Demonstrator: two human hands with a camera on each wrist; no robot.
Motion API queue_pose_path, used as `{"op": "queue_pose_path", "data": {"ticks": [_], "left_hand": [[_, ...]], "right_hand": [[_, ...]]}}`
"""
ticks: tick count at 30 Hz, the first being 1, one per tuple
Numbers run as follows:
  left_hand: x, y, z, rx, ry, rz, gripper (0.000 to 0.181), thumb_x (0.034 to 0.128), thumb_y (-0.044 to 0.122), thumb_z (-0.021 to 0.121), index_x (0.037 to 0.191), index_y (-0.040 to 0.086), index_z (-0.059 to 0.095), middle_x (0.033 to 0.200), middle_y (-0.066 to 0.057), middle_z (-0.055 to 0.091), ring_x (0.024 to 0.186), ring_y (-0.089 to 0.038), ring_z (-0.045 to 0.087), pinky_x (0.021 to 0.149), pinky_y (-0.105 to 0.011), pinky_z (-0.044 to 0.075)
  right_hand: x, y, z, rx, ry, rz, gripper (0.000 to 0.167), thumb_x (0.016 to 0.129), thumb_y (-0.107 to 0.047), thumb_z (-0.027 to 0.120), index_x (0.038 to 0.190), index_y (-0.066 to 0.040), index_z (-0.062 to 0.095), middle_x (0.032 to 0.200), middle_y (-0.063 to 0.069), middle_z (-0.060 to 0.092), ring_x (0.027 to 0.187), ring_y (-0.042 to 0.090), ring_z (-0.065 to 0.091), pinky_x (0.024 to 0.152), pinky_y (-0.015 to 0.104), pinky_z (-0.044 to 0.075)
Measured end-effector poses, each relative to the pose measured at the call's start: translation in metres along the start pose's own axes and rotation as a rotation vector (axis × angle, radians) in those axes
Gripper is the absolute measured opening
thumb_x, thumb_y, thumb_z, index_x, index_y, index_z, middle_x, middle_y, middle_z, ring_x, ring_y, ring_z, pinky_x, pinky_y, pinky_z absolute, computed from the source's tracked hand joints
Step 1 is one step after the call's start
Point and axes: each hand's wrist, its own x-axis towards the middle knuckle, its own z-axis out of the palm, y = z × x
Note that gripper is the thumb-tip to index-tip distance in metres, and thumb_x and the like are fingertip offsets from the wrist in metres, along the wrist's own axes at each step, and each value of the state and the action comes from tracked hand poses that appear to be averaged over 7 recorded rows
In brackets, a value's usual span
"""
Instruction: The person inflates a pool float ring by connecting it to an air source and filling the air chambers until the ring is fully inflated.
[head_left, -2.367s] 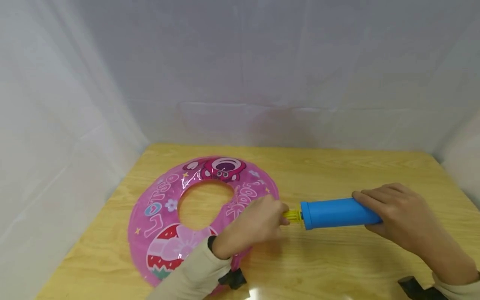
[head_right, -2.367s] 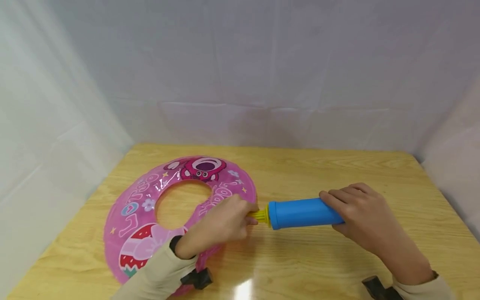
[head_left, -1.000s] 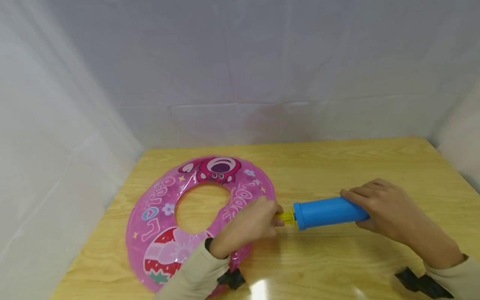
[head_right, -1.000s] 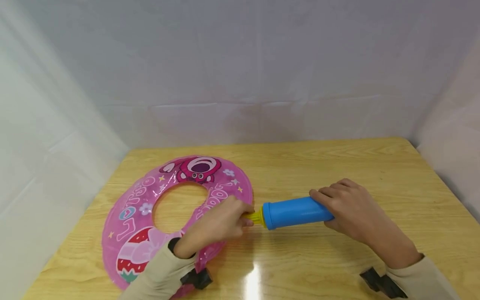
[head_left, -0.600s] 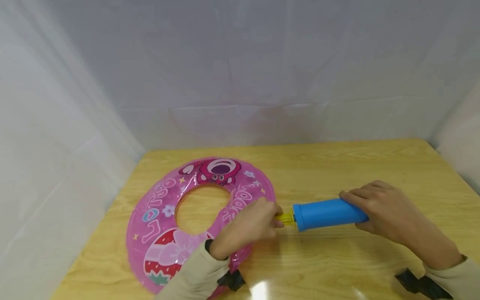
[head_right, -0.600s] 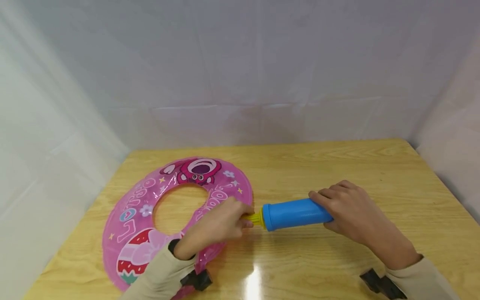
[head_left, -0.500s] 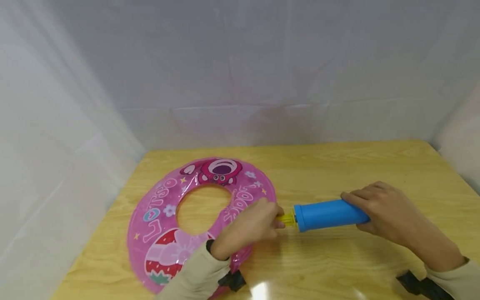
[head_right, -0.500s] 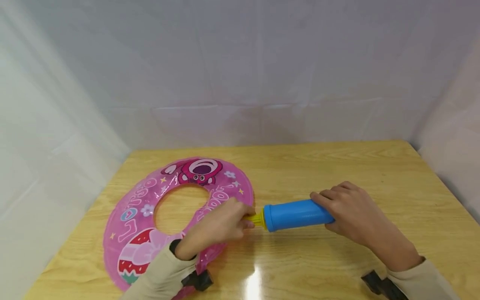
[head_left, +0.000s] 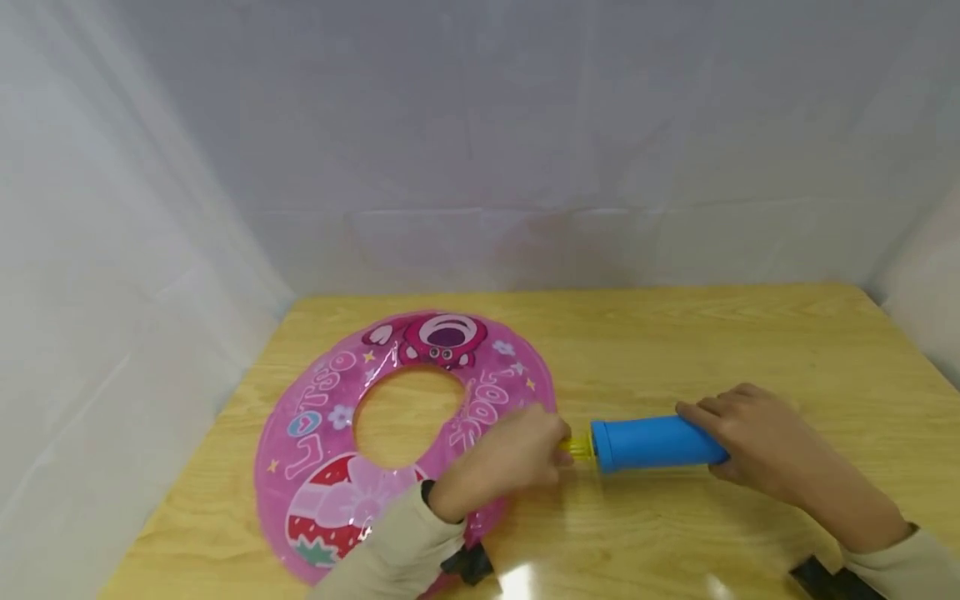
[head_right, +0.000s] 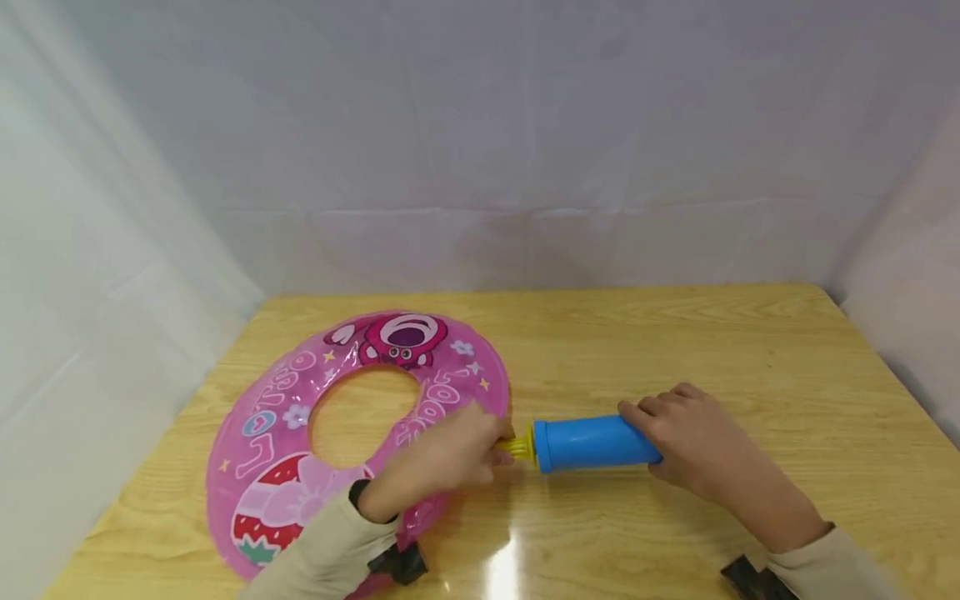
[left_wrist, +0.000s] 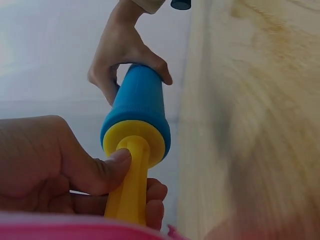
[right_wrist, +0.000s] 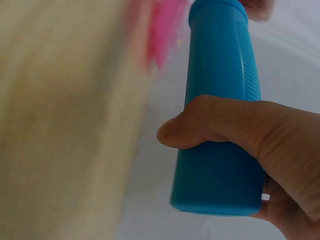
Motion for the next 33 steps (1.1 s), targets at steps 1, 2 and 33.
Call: {"op": "queue_pose_path", "data": {"ticks": [1, 2, 33], "left_hand": [[-0.001, 0.0, 0.003, 0.013, -0.011, 0.006, 0.015, 0.0807, 0.01, 0.075, 0.071, 0.01, 0.063, 0.058, 0.007, 0.046, 0.052, -0.004, 0.038, 0.045, -0.015, 0.035], [-0.001, 0.001, 0.006, 0.028, -0.024, 0.013, 0.014, 0.0794, 0.01, 0.076, 0.072, 0.01, 0.064, 0.059, 0.007, 0.047, 0.052, -0.005, 0.039, 0.046, -0.015, 0.036], [-0.014, 0.008, 0.01, 0.136, 0.203, -0.014, 0.014, 0.0771, -0.001, 0.067, 0.069, 0.01, 0.064, 0.059, 0.002, 0.056, 0.052, -0.008, 0.047, 0.047, -0.02, 0.044]], "right_hand": [[-0.001, -0.003, 0.005, 0.028, -0.052, 0.008, 0.071, 0.058, -0.034, 0.091, 0.116, -0.004, 0.065, 0.098, 0.01, 0.068, 0.085, 0.029, 0.064, 0.082, 0.048, 0.051], [-0.003, -0.006, 0.01, 0.056, -0.091, 0.01, 0.069, 0.06, -0.034, 0.09, 0.116, -0.004, 0.064, 0.097, 0.009, 0.068, 0.083, 0.029, 0.064, 0.081, 0.048, 0.051], [-0.073, 0.023, -0.006, -0.132, 0.321, 0.135, 0.081, 0.026, -0.011, 0.086, 0.103, 0.003, 0.066, 0.096, 0.025, 0.064, 0.078, 0.043, 0.061, 0.071, 0.056, 0.05]]}}
